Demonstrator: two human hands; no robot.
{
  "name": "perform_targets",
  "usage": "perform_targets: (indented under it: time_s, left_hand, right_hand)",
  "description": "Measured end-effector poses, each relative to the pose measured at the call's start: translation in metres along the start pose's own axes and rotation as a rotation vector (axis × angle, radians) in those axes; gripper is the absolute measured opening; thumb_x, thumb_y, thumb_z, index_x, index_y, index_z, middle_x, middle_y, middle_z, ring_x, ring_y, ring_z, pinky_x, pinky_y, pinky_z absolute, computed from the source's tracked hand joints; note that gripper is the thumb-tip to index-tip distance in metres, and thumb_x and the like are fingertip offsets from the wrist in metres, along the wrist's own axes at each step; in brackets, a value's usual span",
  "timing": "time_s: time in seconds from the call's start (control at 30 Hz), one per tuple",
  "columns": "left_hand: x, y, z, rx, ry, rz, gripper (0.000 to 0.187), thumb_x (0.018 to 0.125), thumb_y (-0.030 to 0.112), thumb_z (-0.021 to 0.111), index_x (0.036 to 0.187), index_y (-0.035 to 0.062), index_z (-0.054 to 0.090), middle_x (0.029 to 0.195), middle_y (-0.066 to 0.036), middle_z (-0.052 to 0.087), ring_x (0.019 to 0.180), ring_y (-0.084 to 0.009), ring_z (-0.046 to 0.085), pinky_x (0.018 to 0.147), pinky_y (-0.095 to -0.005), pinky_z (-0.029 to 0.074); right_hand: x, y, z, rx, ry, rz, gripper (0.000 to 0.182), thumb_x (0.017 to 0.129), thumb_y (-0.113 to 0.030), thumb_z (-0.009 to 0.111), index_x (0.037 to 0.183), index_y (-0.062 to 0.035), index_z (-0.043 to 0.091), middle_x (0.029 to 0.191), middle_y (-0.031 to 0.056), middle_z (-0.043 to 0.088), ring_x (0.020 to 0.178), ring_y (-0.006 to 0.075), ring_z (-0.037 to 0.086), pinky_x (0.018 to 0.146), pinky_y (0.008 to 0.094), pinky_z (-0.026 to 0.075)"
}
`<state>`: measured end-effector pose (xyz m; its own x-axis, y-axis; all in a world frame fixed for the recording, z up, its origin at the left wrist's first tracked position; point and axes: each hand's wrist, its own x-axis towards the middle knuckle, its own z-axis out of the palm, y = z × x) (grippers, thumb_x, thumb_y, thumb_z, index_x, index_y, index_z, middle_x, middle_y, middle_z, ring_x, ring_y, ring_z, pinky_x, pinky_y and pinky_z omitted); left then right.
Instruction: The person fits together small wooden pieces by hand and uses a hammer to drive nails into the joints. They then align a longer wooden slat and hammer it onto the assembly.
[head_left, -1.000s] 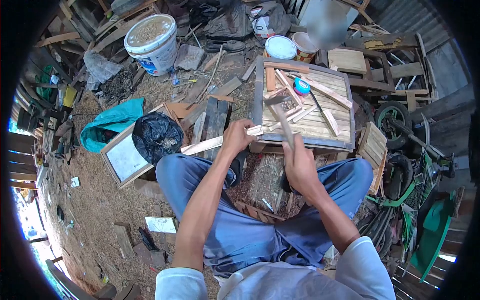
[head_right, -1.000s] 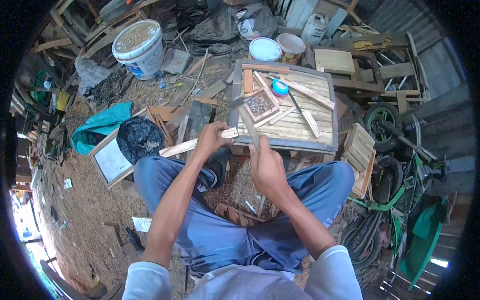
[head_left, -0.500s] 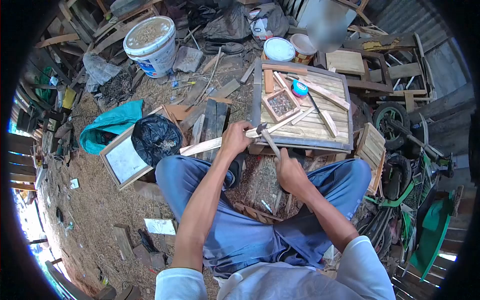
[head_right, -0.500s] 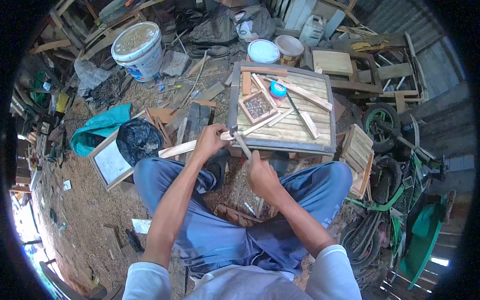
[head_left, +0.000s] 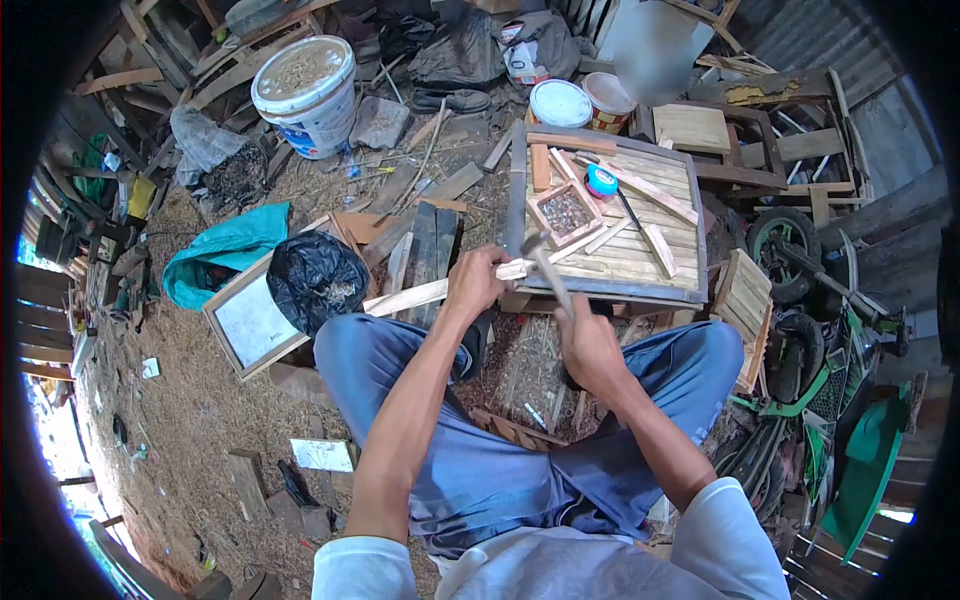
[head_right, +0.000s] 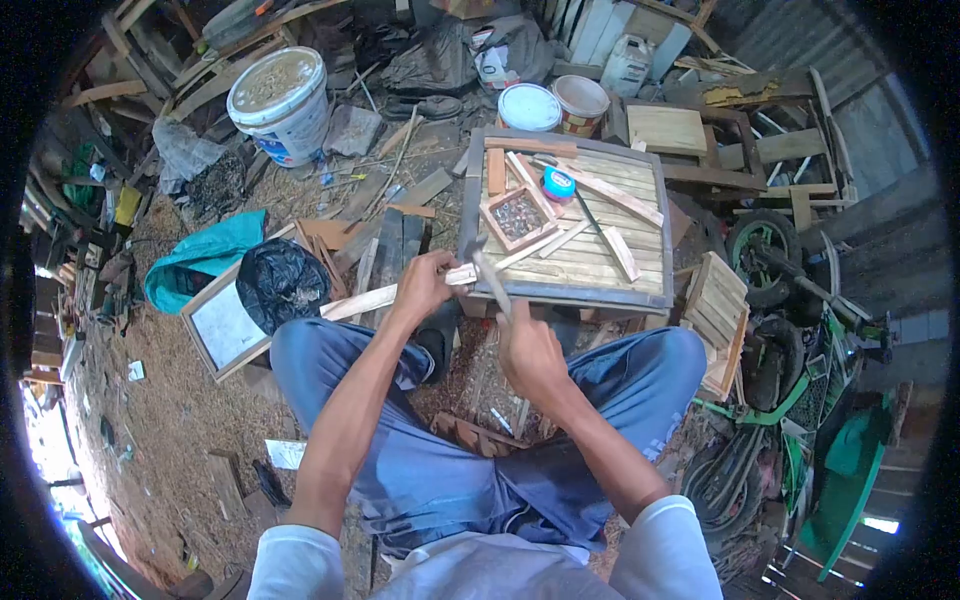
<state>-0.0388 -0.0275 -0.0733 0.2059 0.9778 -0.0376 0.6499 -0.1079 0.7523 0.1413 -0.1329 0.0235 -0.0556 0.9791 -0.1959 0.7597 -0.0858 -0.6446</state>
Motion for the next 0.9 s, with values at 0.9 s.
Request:
perform_targets:
  time_s: [0.9]
  left_hand:
    - [0.003,-0.002,-0.005,-0.097,-0.046,-0.004,0.034,0.059,0.011,0.083,0.090,0.0052,0.073,0.094,-0.013,0.070,0.091,-0.0339,0.066,0.078,-0.0414,0.052]
  right_hand:
    - [0.004,-0.023,-0.003,0.174,0.111,0.080,0.018,0.098,-0.012,0.048,0.101,0.0032,0.040,0.067,0.0363,0.055,0.069,0.0552,0.057,0.061,0.0620,0.042]
